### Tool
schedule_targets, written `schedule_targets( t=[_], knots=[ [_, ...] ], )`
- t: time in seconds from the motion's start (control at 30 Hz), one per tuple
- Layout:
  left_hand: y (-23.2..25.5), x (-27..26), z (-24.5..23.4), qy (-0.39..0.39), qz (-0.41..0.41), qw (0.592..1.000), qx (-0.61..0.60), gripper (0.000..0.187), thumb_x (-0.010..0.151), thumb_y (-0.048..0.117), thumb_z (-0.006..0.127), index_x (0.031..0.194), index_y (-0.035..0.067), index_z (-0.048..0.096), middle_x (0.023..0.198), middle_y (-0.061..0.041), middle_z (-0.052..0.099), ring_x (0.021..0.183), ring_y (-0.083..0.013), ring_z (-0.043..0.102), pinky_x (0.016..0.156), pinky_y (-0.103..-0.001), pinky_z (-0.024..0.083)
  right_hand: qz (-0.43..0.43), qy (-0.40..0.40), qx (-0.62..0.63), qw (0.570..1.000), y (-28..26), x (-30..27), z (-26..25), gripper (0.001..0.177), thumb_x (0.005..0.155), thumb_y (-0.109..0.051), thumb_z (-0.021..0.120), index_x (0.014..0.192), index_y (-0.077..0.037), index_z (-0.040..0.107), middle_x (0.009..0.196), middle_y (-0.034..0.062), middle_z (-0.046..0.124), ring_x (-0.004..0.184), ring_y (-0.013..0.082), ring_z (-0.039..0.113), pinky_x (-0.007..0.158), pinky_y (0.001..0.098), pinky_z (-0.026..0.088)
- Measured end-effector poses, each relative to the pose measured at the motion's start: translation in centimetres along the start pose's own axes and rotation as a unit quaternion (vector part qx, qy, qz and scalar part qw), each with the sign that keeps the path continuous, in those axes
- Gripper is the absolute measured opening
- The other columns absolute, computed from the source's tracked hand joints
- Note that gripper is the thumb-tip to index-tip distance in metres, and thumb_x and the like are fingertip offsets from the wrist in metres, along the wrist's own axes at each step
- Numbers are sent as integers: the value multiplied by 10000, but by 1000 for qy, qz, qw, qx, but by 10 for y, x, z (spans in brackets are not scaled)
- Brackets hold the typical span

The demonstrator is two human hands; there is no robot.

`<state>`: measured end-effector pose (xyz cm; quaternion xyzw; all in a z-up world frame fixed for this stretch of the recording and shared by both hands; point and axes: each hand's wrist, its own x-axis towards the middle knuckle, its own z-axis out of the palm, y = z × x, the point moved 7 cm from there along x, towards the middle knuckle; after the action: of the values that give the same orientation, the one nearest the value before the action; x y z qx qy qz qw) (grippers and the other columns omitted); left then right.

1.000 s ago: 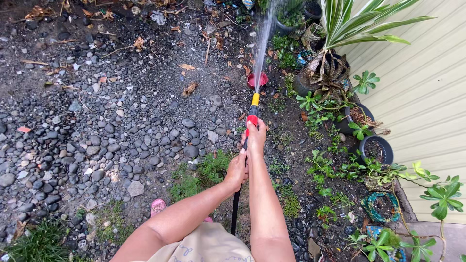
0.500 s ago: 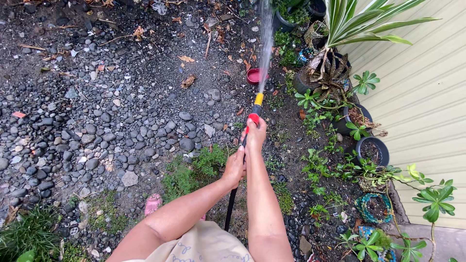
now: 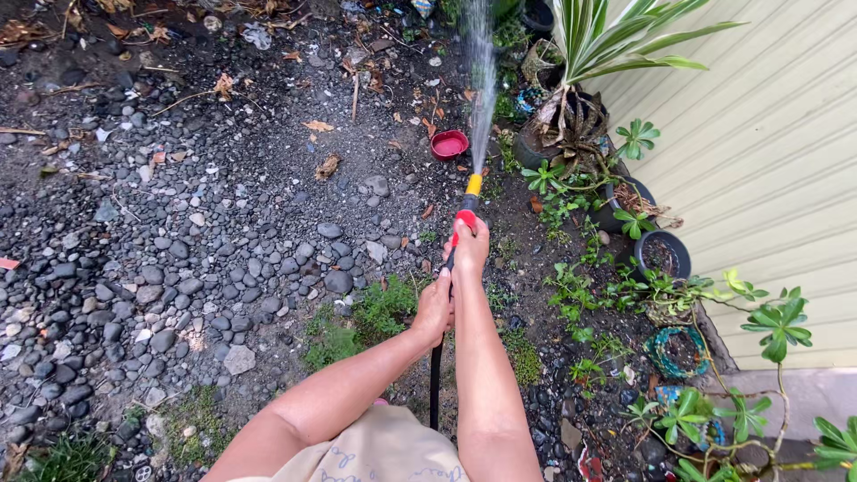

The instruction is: The person waters several potted plants and ground vegetation using a garden hose with a hand-held spray nozzle. They move through the garden, aiming the water stream at different pots and plant clusters.

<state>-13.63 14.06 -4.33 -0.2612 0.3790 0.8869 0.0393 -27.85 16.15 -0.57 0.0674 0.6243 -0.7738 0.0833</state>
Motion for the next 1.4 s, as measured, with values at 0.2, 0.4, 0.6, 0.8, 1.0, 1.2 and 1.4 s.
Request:
schedule_targets(
  t=[0.2,0.4,0.6,0.8,1.0,1.2,1.4],
  knots=[
    [13,-14,-7,-35,-4,999,7,452,1057,544,418,831,164,512,554,83,393,389,-59,276,367,-267,181,6,35,0,999,1,-14,6,311,979,-178,639,1249,-105,502,734,41,554,444,126,478,352,288,383],
    [21,-15,-25,-29,-7,1000,-3,473,1055,560,405,811,163,481,556,84,378,387,-57,285,363,-265,192,18,8,13,1000,5,-21,29,320,970,-171,633,1256,-115,499,715,35,528,444,120,468,351,281,369],
    [35,-20,-33,-63,6,998,-11,459,1048,554,398,807,173,485,548,78,364,379,-63,273,358,-271,182,15,22,-19,999,-1,-30,46,330,975,-186,631,1273,-117,508,701,31,522,447,121,474,362,286,374],
    [56,-25,-35,-69,8,997,-34,495,1048,562,410,779,153,482,539,62,380,365,-80,295,358,-289,193,-10,40,-20,999,-11,-30,59,344,969,-191,633,1277,-129,494,670,41,500,433,135,456,355,300,363],
    [69,-29,-40,-64,-6,998,-21,481,1044,579,402,823,162,499,555,61,403,374,-71,306,361,-278,197,-7,38,-39,998,-18,-38,76,373,964,-194,638,1306,-135,500,685,13,501,448,118,474,363,288,372],
    [77,-23,-51,-61,10,997,-37,496,1053,589,397,828,155,480,567,63,394,386,-62,312,363,-267,212,-11,37,-55,998,-16,-35,94,362,970,-190,646,1292,-122,496,687,21,508,448,122,475,360,283,366],
    [85,-17,-58,-44,8,998,-48,486,1033,585,400,827,155,495,566,56,385,378,-75,298,354,-275,195,6,7,-77,997,-8,-24,112,362,946,-166,667,1274,-124,522,656,15,512,426,128,476,347,285,342]
  ],
)
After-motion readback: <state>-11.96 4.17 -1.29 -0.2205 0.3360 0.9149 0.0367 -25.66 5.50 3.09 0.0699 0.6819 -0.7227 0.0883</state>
